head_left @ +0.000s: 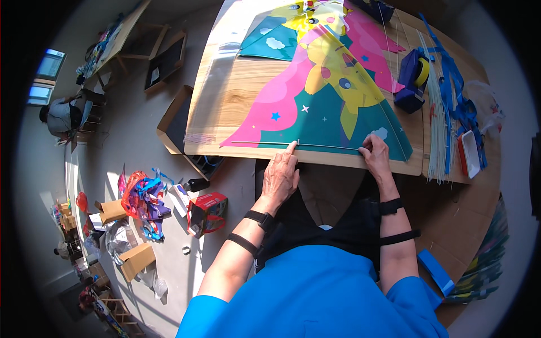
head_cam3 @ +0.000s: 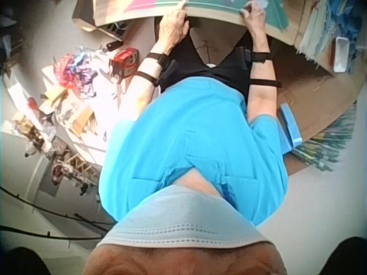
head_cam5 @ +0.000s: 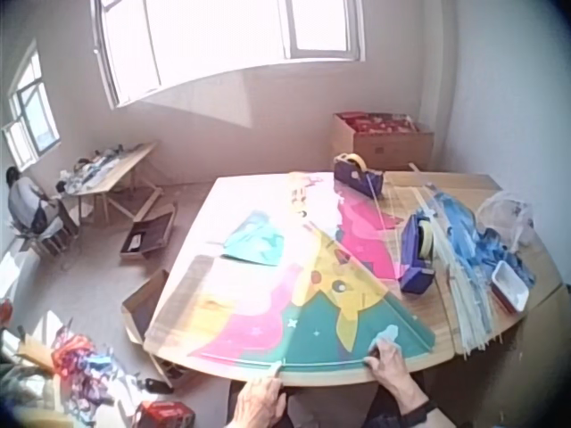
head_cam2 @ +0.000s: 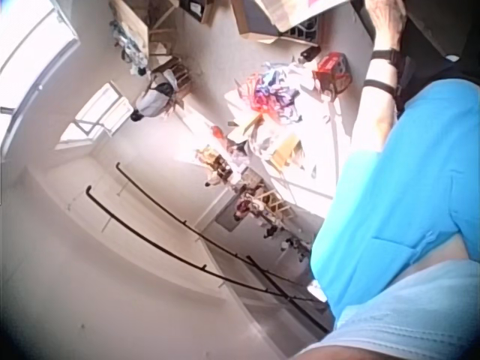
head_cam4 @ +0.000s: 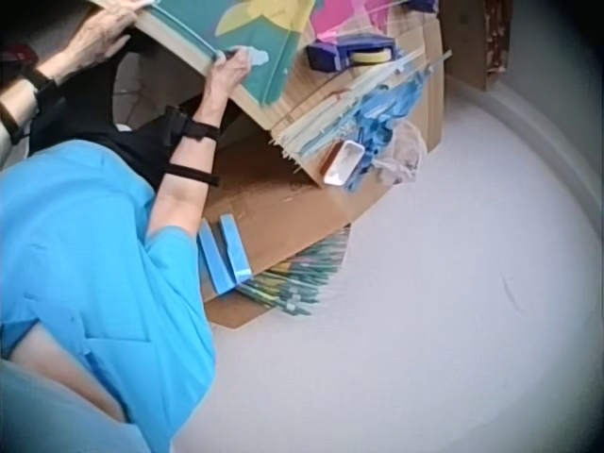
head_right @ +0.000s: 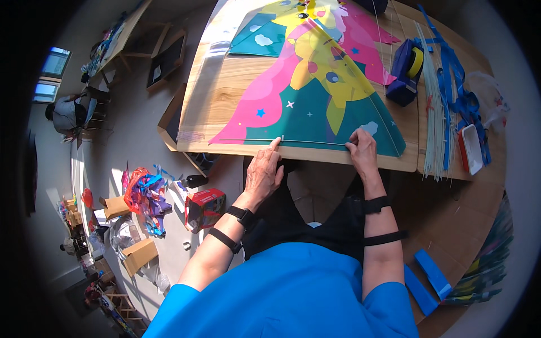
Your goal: The recorder is attaching support sticks to a kite sail using adhesive tape from a dispenser.
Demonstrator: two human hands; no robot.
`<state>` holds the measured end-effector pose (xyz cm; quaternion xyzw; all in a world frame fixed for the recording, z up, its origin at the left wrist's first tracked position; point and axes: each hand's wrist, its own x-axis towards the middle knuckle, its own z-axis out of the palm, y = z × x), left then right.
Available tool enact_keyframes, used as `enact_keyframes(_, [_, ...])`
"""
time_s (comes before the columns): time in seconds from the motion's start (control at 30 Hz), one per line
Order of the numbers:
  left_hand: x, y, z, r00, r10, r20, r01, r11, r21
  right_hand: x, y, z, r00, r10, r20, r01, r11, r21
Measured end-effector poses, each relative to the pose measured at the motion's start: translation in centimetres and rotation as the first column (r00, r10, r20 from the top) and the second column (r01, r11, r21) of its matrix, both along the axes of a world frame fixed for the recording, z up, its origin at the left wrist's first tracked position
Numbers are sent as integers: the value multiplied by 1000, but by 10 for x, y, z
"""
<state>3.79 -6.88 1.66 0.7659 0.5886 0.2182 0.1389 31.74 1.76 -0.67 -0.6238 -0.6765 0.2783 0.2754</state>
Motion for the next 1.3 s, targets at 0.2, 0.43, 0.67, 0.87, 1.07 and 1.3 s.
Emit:
enact_keyframes(0.2, [0, -2, 0, 999, 22, -35, -26, 992, -122, 0, 1, -4, 999, 23, -37, -21, 999, 43])
enact_keyframes(0.43, [0, -1, -2, 1000, 10, -2, -11, 999, -44, 0, 1, -4, 999, -16, -30, 18, 999, 36])
enact_keyframes(0.67, [5, 1, 2, 1000, 5, 1, -5, 999, -38, 5, -1, -3, 995, -37, -93, 41, 998, 39])
enact_keyframes(0.87, [2, -4, 10, 1000, -21, -2, 21, 1000, -4, 30, -31, 20, 943, -322, -86, 331, 933, 139])
enact_keyframes(1.07, [3, -30, 19, 1000, -10, -27, 11, 999, 51, 110, -37, 35, 855, -506, -109, 518, 833, 193])
enact_keyframes(1.3, [20, -71, 27, 990, -136, 39, 140, 981, -134, 90, 71, 69, 986, -159, -57, 166, 853, 495])
